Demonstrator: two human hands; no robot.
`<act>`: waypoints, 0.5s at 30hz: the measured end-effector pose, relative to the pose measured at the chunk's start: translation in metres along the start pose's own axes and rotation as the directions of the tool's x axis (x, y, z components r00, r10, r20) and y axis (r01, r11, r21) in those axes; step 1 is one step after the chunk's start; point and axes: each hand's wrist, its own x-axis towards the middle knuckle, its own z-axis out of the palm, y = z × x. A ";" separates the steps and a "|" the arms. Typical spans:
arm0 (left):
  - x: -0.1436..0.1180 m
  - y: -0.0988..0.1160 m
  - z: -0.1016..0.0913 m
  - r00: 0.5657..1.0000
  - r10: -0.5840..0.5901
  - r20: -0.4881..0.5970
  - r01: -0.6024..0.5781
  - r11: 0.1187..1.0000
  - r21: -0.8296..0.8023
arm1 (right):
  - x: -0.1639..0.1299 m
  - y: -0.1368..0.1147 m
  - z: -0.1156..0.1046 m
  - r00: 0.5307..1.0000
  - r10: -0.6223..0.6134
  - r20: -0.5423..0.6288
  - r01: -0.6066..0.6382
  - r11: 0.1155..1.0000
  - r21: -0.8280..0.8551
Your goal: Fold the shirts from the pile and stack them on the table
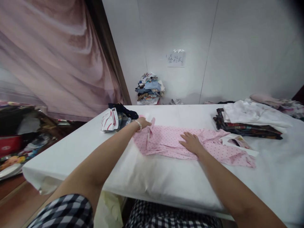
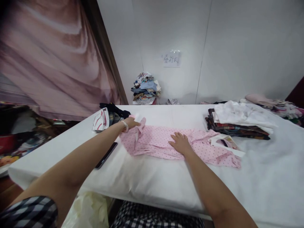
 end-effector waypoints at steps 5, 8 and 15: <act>-0.008 0.075 0.031 0.972 0.188 0.138 -0.145 0.951 -0.272 | -0.001 0.005 -0.002 0.999 -0.002 -0.046 0.006 0.995 0.095; -0.014 0.078 0.043 0.986 0.124 0.109 -0.074 0.923 -0.377 | -0.002 0.011 0.000 0.994 0.006 -0.105 0.016 0.979 0.203; -0.024 0.013 0.072 0.968 -0.238 0.084 0.251 0.942 -0.221 | 0.001 0.018 0.004 0.984 -0.002 -0.177 0.066 0.933 0.353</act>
